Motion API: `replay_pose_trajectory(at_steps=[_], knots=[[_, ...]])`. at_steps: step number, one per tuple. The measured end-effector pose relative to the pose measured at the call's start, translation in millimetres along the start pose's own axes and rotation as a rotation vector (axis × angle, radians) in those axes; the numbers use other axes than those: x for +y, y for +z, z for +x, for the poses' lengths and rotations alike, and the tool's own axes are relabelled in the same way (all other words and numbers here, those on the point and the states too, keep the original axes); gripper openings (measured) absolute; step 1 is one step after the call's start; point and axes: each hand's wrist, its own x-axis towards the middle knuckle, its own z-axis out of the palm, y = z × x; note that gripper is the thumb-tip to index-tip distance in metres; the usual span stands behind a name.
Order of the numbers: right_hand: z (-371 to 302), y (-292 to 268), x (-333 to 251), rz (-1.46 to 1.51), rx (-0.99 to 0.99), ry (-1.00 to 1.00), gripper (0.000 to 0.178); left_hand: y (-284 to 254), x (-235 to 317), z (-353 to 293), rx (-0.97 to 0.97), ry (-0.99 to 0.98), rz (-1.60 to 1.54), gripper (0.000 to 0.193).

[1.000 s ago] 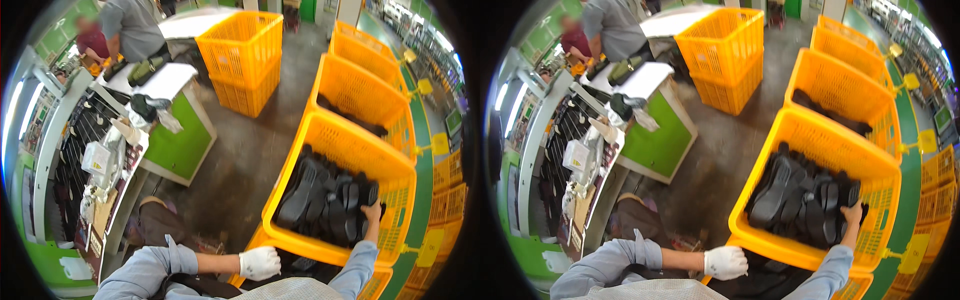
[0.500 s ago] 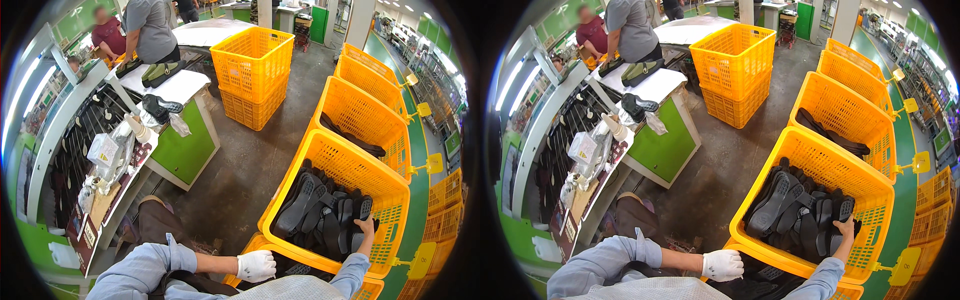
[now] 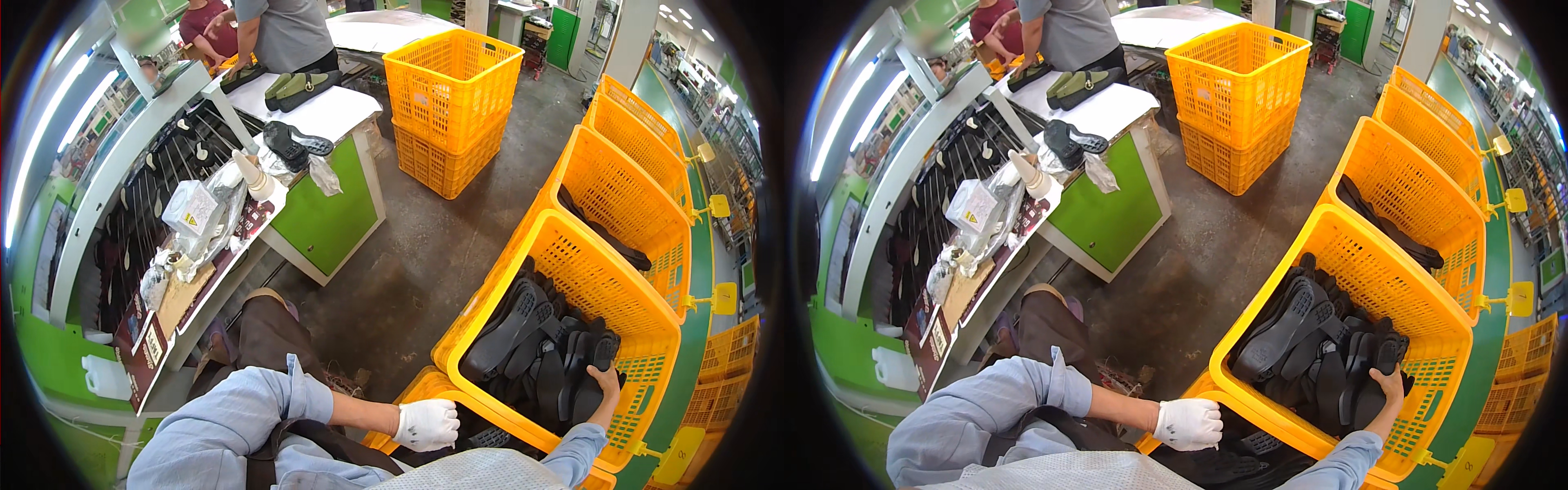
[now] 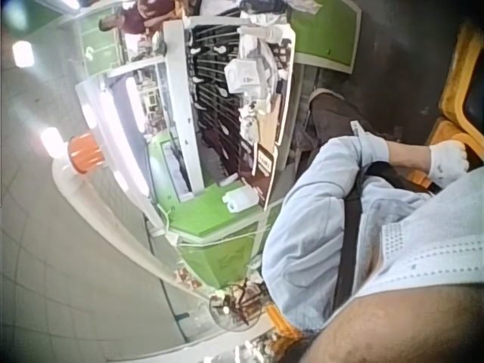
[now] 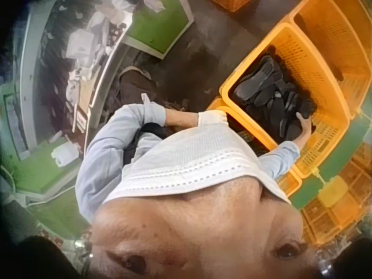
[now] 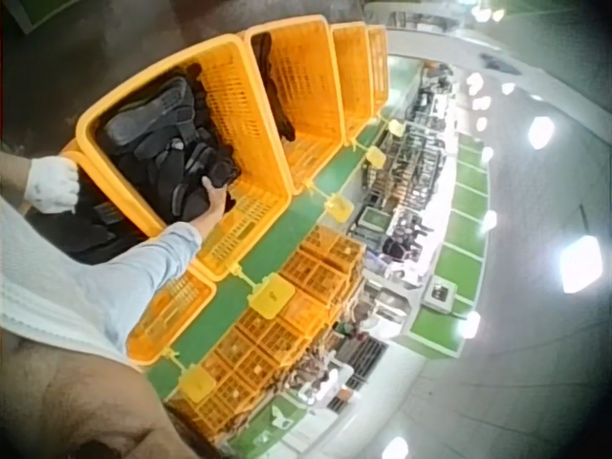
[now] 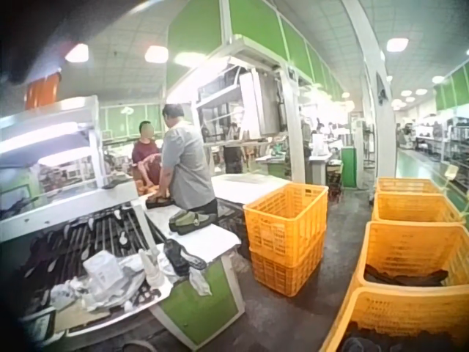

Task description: Apply adhesive to the bottom of shoe soles using a brush and then place the soles into a yellow plastic crate.

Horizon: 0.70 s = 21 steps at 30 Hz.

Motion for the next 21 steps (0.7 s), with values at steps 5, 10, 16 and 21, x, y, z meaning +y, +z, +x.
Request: replay_pose_trajectory(at_steps=[5,10,16,21], knots=[[-22.5,4.7,-35.5,-0.093,-0.031,0.064,0.099,-0.4,4.8,-6.5,0.021,0.008,0.033,0.021],[-23.3,6.9,-11.0,-0.323,0.062,-0.016,0.084,-1.4,-1.6,-1.9,0.019,0.061,0.006,0.022],[-47.9,51.1,-98.1,-0.497,0.142,-0.051,0.052,-21.1,-1.5,16.9,-0.054,-0.036,-0.055,0.02],[-23.2,87.4,-68.5,-0.513,0.252,0.136,0.043,-13.7,-2.7,28.6,-0.109,-0.01,-0.017,0.011]])
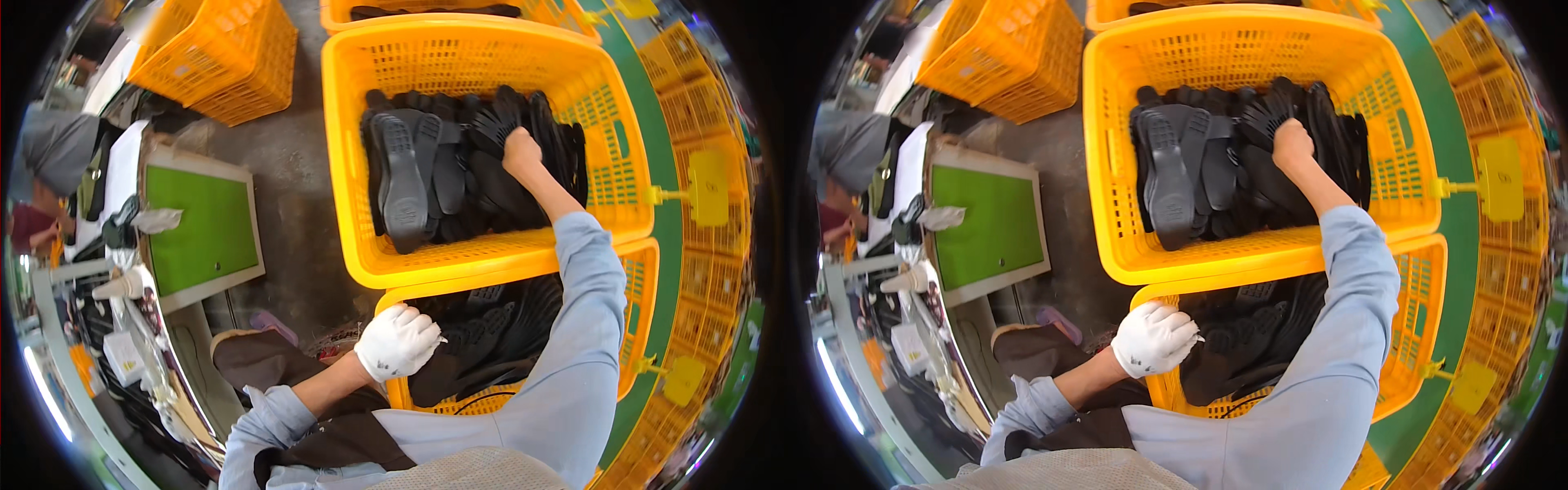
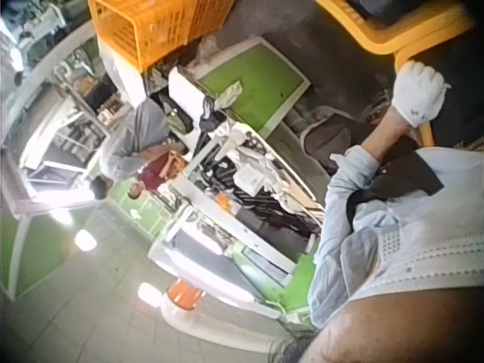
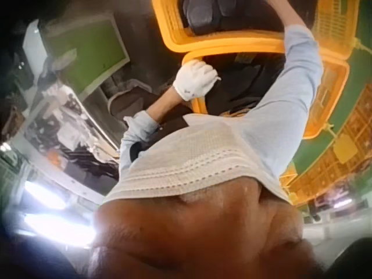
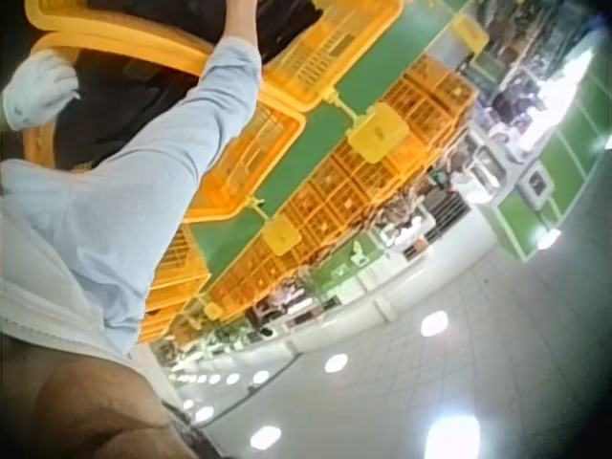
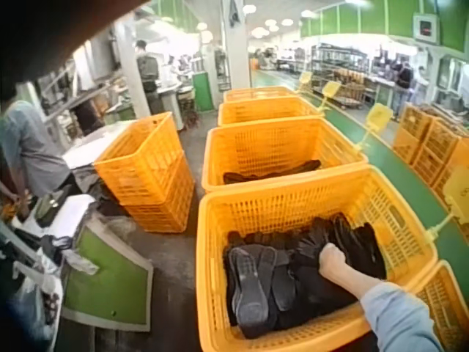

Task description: Apply adhesive to the bottom of shoe soles using a brush and then place the soles into a yellow plastic crate.

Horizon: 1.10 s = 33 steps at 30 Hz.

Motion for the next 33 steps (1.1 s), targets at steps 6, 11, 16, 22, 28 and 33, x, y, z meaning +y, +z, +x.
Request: replay_pose_trajectory(at_steps=[6,11,16,22,28,33], knots=[[-4.2,-26.1,-20.5,-0.032,-0.11,-0.066,0.042,-1.0,-1.5,-3.5,0.059,-0.008,0.018,0.012],[-13.2,-40.9,25.6,0.013,-0.069,-0.155,0.055,4.1,2.7,-10.6,-0.022,0.018,-0.023,0.018],[4.3,-31.2,39.0,0.088,-0.209,-0.101,0.086,15.6,5.2,-29.4,0.069,0.005,0.042,0.02],[-10.5,-28.4,40.6,0.083,-0.098,-0.124,0.073,18.0,5.0,-28.8,0.18,0.043,0.035,0.021],[-67.6,-84.3,10.2,0.143,0.107,-0.181,0.064,17.2,-2.0,-27.1,0.19,0.065,0.0,0.022],[-163.1,-125.1,-22.9,0.437,0.376,-0.415,0.071,16.4,0.3,-33.1,0.216,0.045,0.006,0.022]])
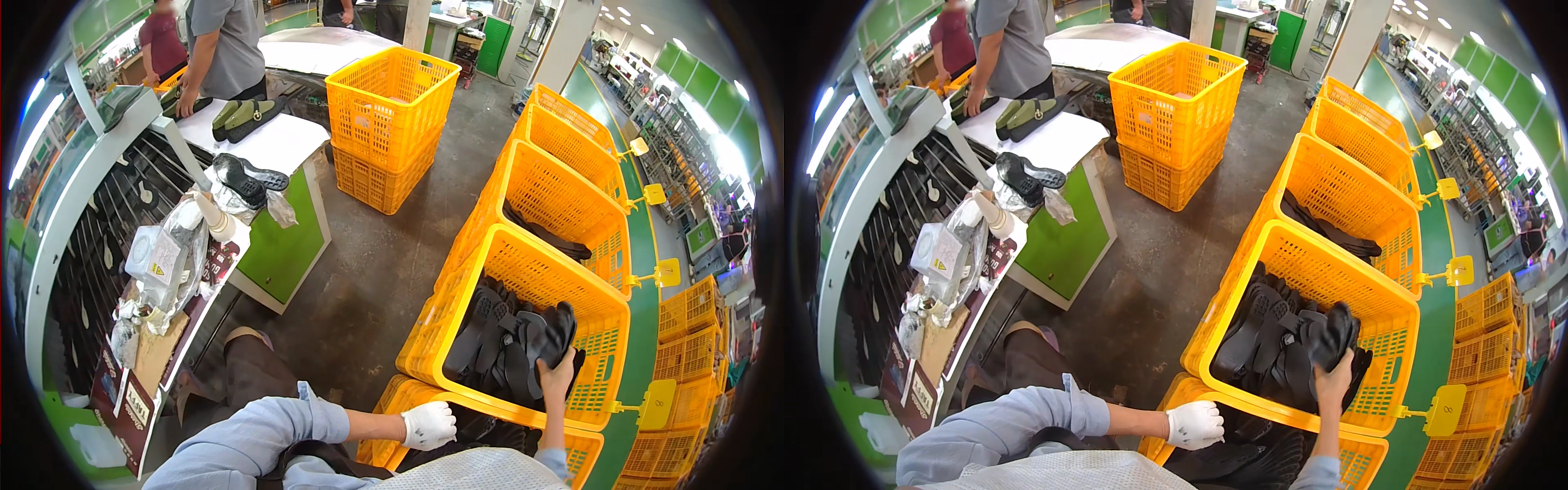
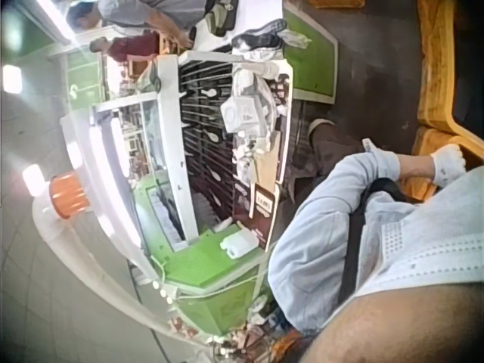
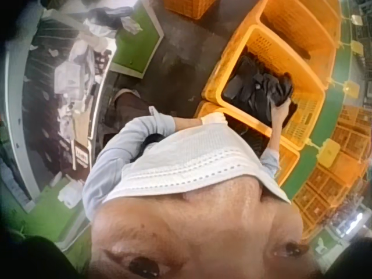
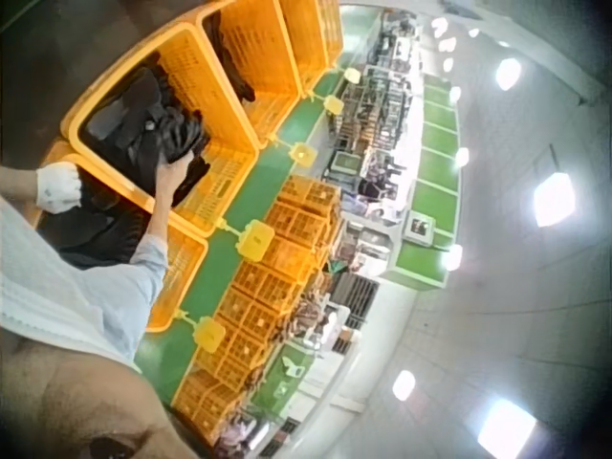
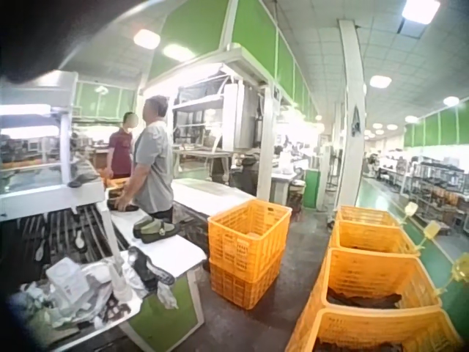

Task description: Apply adhesive to the bottom of shoe soles using a brush and then place the soles into a yellow plastic crate.

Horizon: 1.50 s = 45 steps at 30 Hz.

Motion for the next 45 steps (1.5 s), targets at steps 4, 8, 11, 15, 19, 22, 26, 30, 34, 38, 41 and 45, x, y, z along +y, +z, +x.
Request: replay_pose_trajectory(at_steps=[4,8,11,15,19,22,26,30,34,38,41,45], knots=[[-70.0,33.9,-23.9,1.024,0.011,0.186,0.054,-0.3,2.7,0.1,-0.027,0.036,0.014,0.023],[-99.1,47.1,-48.6,0.232,0.053,-0.03,0.053,1.4,1.5,-3.1,-0.006,0.038,0.011,0.024],[-93.3,44.3,-57.0,0.365,0.098,-0.019,0.054,-5.2,1.4,-6.1,-0.062,0.015,0.021,0.022],[-90.3,44.7,-60.4,0.172,0.062,0.062,0.059,-35.4,0.2,-22.0,-0.038,0.149,-0.216,0.016],[-92.8,42.5,-55.9,0.138,0.005,0.188,0.088,-106.5,-3.1,-81.4,-0.032,-0.076,-0.235,0.021],[-89.2,41.6,-68.1,0.128,-0.041,0.222,0.091,-140.4,-13.6,-157.3,0.026,-0.301,-0.143,0.021],[-96.7,39.1,-60.6,-0.041,0.027,0.237,0.077,-181.9,1.2,-257.4,0.194,-0.611,-0.134,0.022],[-87.5,59.5,-41.9,0.006,0.118,0.142,0.083,-186.4,36.6,-331.7,0.495,-0.843,-0.099,0.019],[-61.4,54.7,-94.0,0.058,0.231,0.088,0.081,-189.1,57.8,-362.9,0.545,-0.954,-0.083,0.018],[-37.0,19.0,-180.9,0.148,0.231,-0.116,0.073,-194.0,65.7,-355.6,0.543,-0.8,-0.102,0.017],[-46.2,-6.8,-262.9,0.115,0.161,-0.28,0.063,-206.6,68.6,-331.0,0.529,-0.66,-0.105,0.018],[-85.2,-13.9,-391.9,-0.008,-0.062,-0.637,0.046,-250.9,95.0,-287.6,0.511,-0.437,0.062,0.035]])
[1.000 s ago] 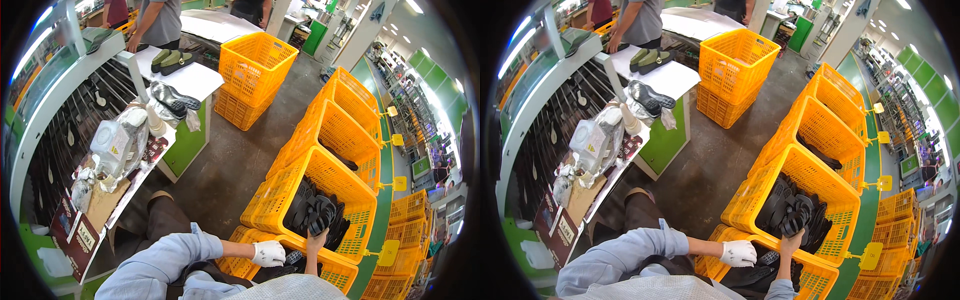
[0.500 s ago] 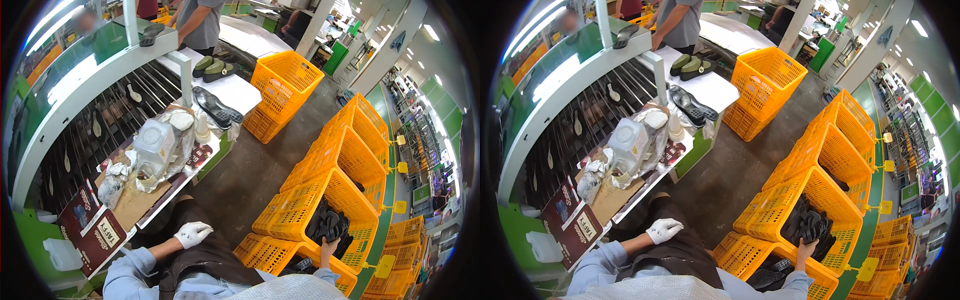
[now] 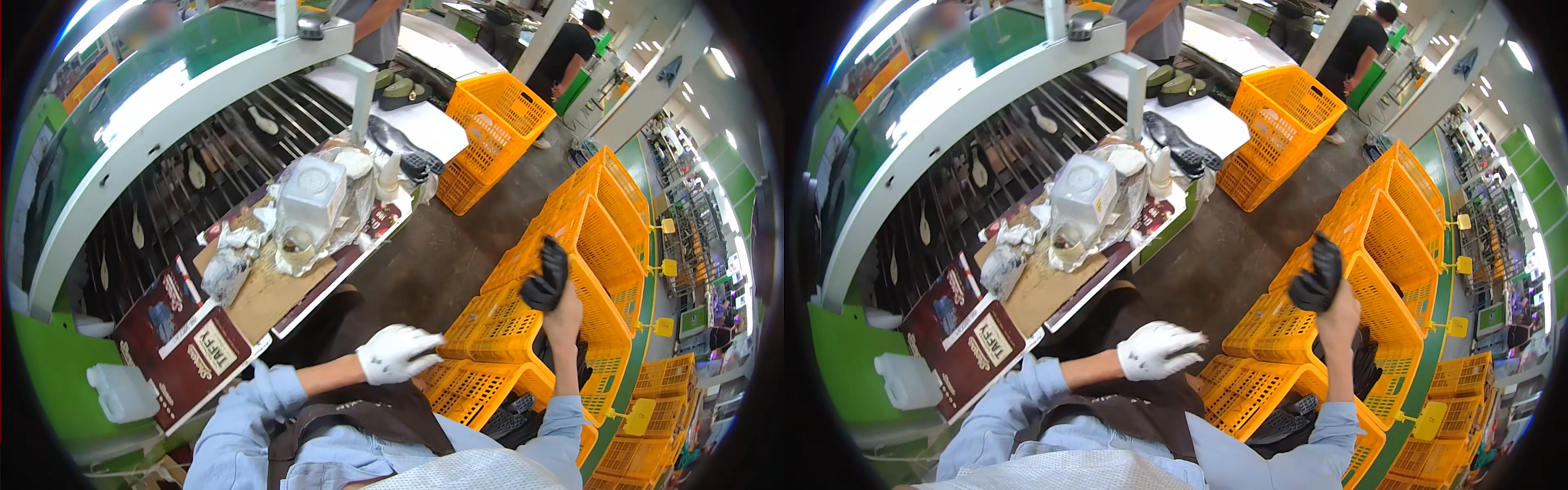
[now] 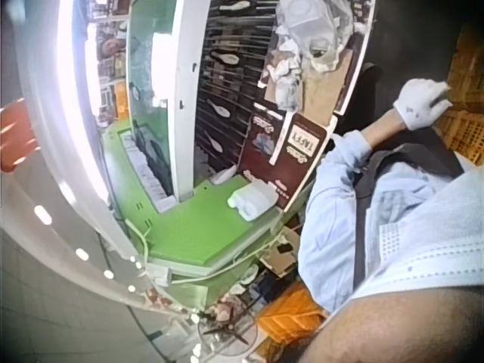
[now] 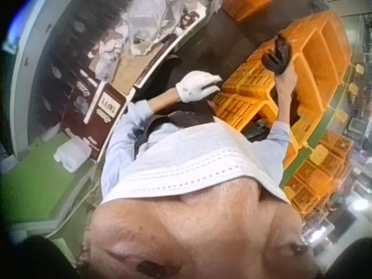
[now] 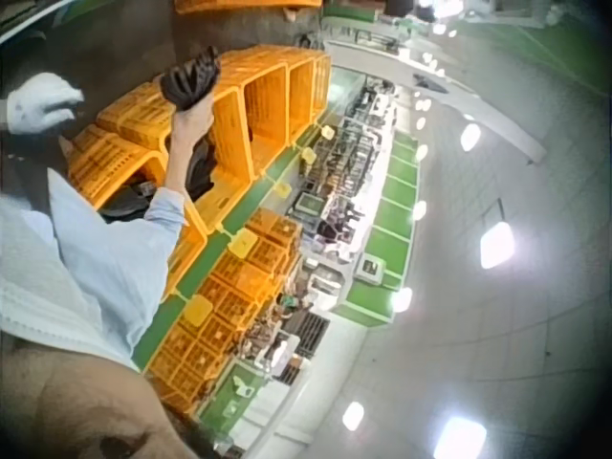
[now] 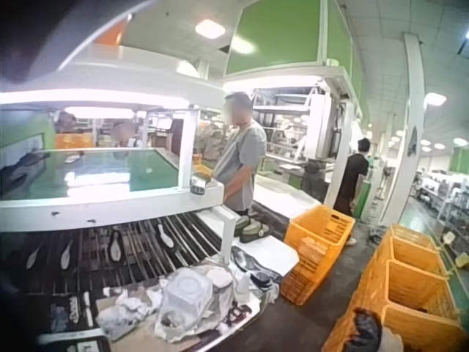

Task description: Apply adhesive to the bottom of shoe soles using a brush and then place the soles into a yellow plastic crate.

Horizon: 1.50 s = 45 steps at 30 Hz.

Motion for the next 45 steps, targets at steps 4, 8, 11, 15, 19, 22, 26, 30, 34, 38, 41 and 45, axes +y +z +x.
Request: replay_pose_trajectory(at_steps=[4,8,11,15,19,22,26,30,34,38,41,45], knots=[[3.5,23.7,-95.7,-0.084,-0.217,-0.493,0.049,-30.1,47.9,26.4,0.217,0.231,0.144,0.061],[-30.7,31.3,-170.4,0.154,-0.378,-0.875,0.053,-47.5,63.4,13.6,0.282,0.137,0.326,0.087],[-47.5,33.0,-237.0,-0.102,-0.637,-1.182,0.05,-44.0,31.9,-36.0,0.081,-0.291,0.391,0.088],[-71.9,37.5,-301.7,0.009,-0.693,-1.366,0.035,-75.1,44.5,-127.0,0.088,-0.623,0.245,0.095],[-91.7,28.7,-381.8,0.042,-0.618,-1.642,0.043,-78.9,74.5,-194.5,0.48,-0.754,0.398,0.086],[-112.7,11.5,-454.8,0.141,-0.454,-1.773,0.041,-95.8,90.9,-247.7,0.837,-0.691,0.635,0.086],[-133.2,19.9,-528.1,0.336,0.04,-1.713,0.037,-157.0,103.8,-303.2,0.981,-0.934,0.863,0.072],[-152.7,31.5,-542.4,0.452,-0.155,-1.688,0.032,-199.7,61.2,-358.3,0.78,-1.535,0.715,0.06],[-156.2,73.2,-514.9,0.332,-0.438,-1.756,0.019,-191.0,5.3,-382.0,0.826,-1.675,0.681,0.071],[-145.4,97.2,-470.7,0.311,-0.57,-1.586,0.015,-188.9,-2.6,-379.2,0.892,-1.611,0.668,0.07],[-141.2,111.9,-445.0,0.315,-0.747,-1.428,0.017,-189.3,-4.7,-377.6,0.908,-1.622,0.679,0.068],[-150.3,123.0,-436.2,0.476,-0.865,-1.268,0.016,-193.4,-11.0,-374.5,0.904,-1.706,0.639,0.062]])
